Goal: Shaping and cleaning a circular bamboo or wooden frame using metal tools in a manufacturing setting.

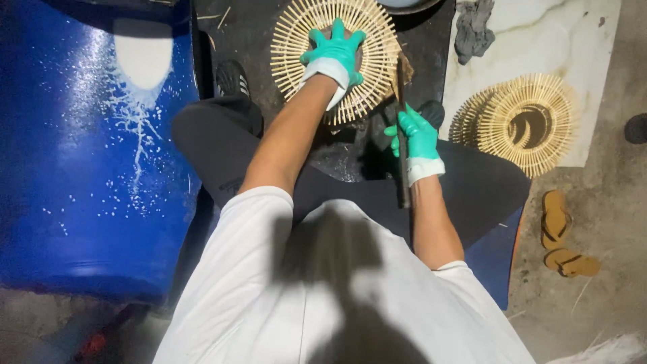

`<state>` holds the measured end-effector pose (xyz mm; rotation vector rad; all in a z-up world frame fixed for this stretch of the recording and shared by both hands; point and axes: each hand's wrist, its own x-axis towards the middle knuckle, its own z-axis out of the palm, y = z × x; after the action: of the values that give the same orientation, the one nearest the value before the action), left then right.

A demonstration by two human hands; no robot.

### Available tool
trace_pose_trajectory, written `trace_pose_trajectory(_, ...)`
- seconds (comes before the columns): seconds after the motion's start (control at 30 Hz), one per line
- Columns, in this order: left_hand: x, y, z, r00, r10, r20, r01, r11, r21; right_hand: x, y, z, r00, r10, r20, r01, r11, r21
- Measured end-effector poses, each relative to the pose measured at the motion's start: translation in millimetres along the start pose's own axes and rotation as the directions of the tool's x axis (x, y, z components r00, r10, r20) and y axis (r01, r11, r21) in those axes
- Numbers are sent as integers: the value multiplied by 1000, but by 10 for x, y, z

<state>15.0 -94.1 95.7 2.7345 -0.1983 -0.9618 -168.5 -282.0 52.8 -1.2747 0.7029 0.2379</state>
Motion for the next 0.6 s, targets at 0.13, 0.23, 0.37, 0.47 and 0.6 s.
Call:
trace_pose_trajectory(0.13, 33, -37, 14, 999, 33, -1, -33, 999, -15, -23, -4, -53, 1000, -12, -21, 12, 1000, -9)
trace_pose_trajectory(0.23, 68, -34, 56, 999, 35, -3, -35, 999, 9, -70, -107, 58, 1000, 2, -26, -2, 1000, -10)
trace_pose_trajectory(0.37, 115, -59, 79, 998, 52, -19, -52, 999, 17, 22, -36, -20, 999, 1, -35, -1, 1000, -18)
trace_pose_trajectory(0.47, 74, -45, 51, 998, 58, 1, -58, 998, 11, -5, -19, 16, 1000, -18, -4, 18, 999, -32)
trace_pose_trajectory(0.6, 25, -54, -26, 997, 76, 16, -76, 997, -1, 31, -26, 8, 1000, -22, -2, 22, 998, -51)
